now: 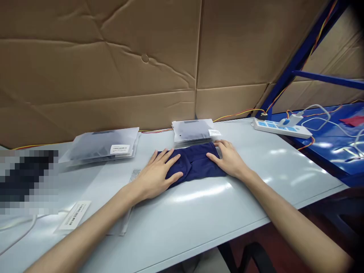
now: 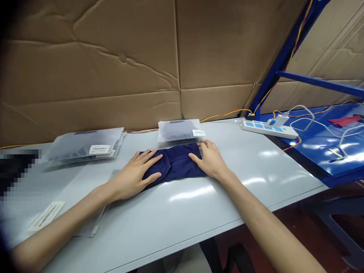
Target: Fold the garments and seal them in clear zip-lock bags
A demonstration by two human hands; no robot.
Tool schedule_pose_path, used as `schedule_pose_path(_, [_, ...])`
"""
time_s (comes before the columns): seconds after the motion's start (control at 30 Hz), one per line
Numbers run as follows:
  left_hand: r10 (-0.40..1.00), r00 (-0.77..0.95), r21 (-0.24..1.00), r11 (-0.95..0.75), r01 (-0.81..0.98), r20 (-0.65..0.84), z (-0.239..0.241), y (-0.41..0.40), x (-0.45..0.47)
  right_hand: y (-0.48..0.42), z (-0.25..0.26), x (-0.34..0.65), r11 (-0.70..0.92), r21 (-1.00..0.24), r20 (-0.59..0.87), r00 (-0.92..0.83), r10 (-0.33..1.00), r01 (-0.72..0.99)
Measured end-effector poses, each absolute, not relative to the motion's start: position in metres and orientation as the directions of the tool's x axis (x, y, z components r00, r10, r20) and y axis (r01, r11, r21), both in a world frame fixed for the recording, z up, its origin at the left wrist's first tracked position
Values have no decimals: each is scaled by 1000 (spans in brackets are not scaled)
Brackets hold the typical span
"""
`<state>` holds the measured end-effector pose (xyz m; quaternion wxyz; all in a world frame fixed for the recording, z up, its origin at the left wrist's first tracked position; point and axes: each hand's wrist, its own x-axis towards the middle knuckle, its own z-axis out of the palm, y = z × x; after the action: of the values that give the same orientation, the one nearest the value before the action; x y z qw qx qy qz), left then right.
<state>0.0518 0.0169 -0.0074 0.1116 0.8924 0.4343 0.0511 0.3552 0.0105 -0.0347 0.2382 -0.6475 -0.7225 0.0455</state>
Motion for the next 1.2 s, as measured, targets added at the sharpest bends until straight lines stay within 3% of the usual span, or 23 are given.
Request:
schedule_pose_path(0.53, [790,589,325,-610,723,171,16,7,-10,-3,-25,353,241,-573,294,-78,953,783])
schedule_pose_path(0.77, [753,645,294,-651,700,130,14,10,-20,-11,-23,349,217,-654,298,-18,955,725])
schedule_pose_path(1.07, [755,640,308,-649,696,147,8,6,-11,-9,-11,346,132,-899,190,101,977,417])
schedule_pose_path(1.2, [759,630,331,-644,689,166,4,3,-2,-6,8,344,19,-971,43,99,994,238])
